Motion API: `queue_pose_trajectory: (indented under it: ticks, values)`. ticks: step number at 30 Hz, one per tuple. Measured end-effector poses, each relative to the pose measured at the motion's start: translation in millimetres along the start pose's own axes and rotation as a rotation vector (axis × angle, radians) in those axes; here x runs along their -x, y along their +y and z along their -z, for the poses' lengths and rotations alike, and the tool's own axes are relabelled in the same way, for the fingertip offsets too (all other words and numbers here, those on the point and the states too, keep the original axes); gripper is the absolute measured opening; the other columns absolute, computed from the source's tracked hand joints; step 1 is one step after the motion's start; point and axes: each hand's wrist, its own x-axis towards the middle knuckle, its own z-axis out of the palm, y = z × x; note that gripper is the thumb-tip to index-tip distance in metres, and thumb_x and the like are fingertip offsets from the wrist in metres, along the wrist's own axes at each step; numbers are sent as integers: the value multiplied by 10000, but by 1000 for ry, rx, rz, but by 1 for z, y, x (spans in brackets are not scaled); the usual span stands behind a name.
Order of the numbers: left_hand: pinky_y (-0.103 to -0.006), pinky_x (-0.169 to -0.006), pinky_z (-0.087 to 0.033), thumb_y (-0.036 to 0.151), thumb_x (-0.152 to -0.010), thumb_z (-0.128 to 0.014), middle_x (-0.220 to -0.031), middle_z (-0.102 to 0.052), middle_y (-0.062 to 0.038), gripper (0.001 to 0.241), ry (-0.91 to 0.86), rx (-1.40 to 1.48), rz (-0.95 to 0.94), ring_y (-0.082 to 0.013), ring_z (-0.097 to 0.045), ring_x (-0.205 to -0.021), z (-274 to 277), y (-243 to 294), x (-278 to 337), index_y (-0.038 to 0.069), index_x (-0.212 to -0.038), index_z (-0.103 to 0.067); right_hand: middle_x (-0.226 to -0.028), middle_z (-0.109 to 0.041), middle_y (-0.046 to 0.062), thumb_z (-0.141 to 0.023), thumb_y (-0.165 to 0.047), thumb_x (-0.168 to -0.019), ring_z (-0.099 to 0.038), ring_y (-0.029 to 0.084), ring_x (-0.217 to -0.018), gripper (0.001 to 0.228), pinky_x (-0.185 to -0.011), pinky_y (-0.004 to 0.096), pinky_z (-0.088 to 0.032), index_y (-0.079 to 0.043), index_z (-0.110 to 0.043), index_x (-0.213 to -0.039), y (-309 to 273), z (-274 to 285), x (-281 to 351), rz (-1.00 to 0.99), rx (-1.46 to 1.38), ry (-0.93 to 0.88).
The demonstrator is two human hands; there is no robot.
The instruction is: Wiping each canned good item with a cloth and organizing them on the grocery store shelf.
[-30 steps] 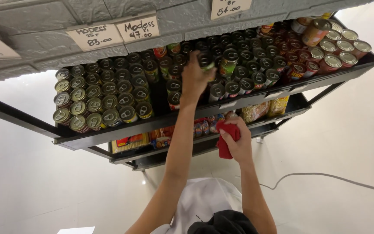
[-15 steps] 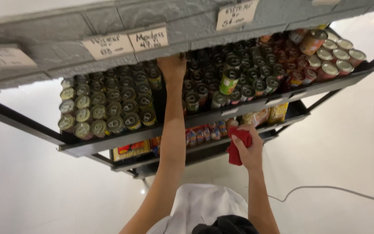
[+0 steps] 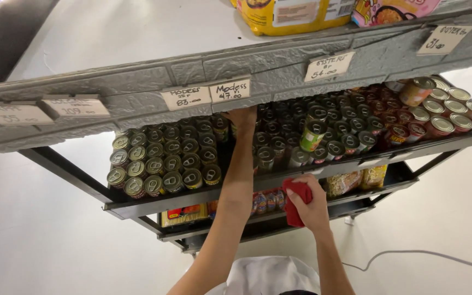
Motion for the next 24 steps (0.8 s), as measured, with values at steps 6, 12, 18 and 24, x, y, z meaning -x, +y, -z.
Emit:
queue_pose_trajectory:
  ticks: [6,12,18,24]
  values:
    - [-505,-1088,-528,418,-994,-586,-1508,-519,-124,636,164,646,-144,-323,-561,-1266,-81,-50,-63,46,-1489,-439,-1070,-622,63,-717,-82,-873,-710,202,-794,194,-638,333,-609,-37,-620,-1034,-12,10,2,-254,-183,42]
    - [-571,-1185,-291,392,-828,-861,-1441,-508,-162,657,84,49,-312,-366,-473,-1336,36,73,82,89,-1344,-590,-1061,-655,78,-716,-72,-906,-695,174,-872,201,-710,315,-601,-35,-614,-1075,6,14,7,-221,-151,41]
    - [-672,-1199,-215,477,-713,-902,-1546,-391,-153,855,44,-13,-342,-490,-256,-1451,-38,96,98,168,-1423,-540,-1138,-627,103,-745,-20,-905,-643,215,-995,223,-849,358,-560,-9,-634,-1099,10,16,20,44,33,-9]
    - [-700,-1135,-235,504,-838,-794,-1681,-31,-267,867,-275,180,-204,-499,-49,-1530,-30,74,110,302,-1572,-378,-1088,-651,94,-697,-48,-898,-688,172,-889,204,-654,339,-641,-30,-606,-1079,3,28,23,-249,-188,16]
